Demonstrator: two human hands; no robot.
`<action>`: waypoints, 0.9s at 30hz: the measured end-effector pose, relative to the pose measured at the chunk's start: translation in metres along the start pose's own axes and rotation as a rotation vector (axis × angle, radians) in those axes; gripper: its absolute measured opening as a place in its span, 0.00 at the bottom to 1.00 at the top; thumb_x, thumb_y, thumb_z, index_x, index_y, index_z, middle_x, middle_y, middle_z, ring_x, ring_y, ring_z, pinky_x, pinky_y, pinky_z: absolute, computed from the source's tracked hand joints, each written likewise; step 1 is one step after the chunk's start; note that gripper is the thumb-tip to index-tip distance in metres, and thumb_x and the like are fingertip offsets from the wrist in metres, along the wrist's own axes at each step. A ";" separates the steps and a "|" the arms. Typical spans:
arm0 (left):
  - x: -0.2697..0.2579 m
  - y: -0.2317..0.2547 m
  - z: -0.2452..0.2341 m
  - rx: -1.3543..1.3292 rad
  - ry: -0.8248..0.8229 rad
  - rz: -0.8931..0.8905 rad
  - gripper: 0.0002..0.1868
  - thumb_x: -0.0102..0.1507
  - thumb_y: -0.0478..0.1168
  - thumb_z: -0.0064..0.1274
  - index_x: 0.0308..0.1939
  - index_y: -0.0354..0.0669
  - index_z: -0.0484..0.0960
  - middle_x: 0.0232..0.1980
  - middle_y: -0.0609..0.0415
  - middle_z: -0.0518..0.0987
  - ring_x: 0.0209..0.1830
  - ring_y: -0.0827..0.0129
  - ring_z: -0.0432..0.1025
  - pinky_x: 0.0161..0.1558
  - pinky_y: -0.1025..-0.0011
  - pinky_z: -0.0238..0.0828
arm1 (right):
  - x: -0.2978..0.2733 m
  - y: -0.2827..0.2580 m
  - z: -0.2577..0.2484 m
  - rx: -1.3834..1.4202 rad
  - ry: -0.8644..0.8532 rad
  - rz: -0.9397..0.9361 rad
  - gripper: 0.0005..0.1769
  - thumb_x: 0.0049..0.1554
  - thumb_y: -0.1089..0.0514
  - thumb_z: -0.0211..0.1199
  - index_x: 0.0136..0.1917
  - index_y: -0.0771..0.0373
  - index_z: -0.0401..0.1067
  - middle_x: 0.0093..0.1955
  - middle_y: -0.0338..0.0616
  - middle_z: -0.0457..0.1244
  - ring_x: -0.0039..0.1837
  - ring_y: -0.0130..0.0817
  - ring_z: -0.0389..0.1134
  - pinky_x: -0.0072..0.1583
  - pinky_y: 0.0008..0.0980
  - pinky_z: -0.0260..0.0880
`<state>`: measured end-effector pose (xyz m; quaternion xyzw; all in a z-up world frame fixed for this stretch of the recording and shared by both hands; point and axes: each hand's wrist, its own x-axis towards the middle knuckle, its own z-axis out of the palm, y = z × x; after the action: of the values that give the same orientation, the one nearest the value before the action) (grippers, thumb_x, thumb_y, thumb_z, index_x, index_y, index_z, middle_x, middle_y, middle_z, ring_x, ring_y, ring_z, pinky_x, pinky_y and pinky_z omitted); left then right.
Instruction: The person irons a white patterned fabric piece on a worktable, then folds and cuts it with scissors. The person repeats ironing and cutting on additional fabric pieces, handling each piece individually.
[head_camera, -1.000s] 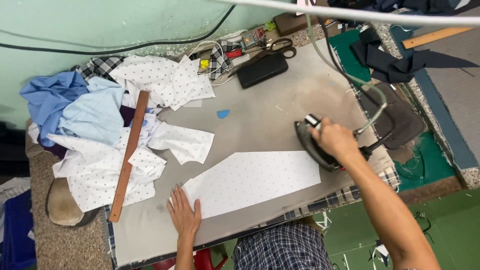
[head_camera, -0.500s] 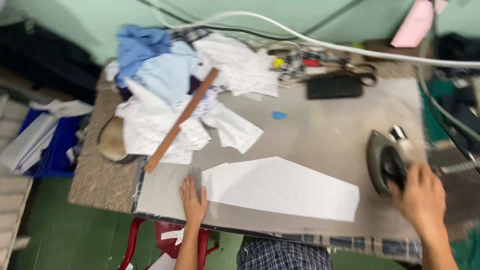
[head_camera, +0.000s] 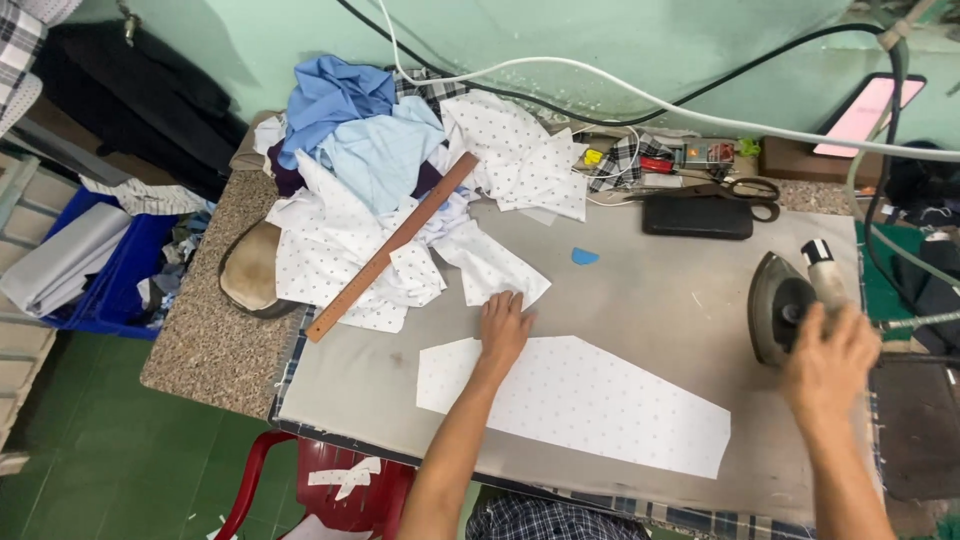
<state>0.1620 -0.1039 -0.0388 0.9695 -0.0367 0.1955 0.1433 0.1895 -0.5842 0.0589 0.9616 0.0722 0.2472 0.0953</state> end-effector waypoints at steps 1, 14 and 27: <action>0.007 0.004 0.005 0.050 0.066 -0.010 0.11 0.60 0.37 0.60 0.45 0.40 0.80 0.48 0.48 0.76 0.48 0.54 0.67 0.50 0.59 0.63 | 0.001 -0.012 -0.002 0.007 0.081 -0.040 0.34 0.57 0.65 0.60 0.77 0.66 0.70 0.77 0.71 0.61 0.73 0.64 0.64 0.71 0.56 0.63; 0.036 0.094 -0.179 -1.366 -0.476 -0.182 0.06 0.65 0.28 0.57 0.44 0.40 0.83 0.36 0.54 0.82 0.41 0.75 0.70 0.47 0.68 0.73 | 0.035 -0.120 -0.149 1.201 -0.901 0.056 0.64 0.34 0.48 0.89 0.78 0.56 0.60 0.75 0.56 0.61 0.77 0.61 0.57 0.75 0.62 0.55; -0.075 0.071 -0.127 -0.456 -0.270 -0.516 0.15 0.68 0.38 0.54 0.58 0.38 0.77 0.56 0.44 0.76 0.61 0.50 0.71 0.61 0.58 0.69 | -0.088 -0.162 -0.050 1.615 -1.256 0.892 0.14 0.56 0.61 0.70 0.37 0.77 0.75 0.28 0.62 0.69 0.32 0.47 0.75 0.36 0.40 0.79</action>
<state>0.0374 -0.1331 0.0629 0.9071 0.1479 0.0099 0.3940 0.0733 -0.4356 0.0259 0.6355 -0.2009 -0.3902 -0.6353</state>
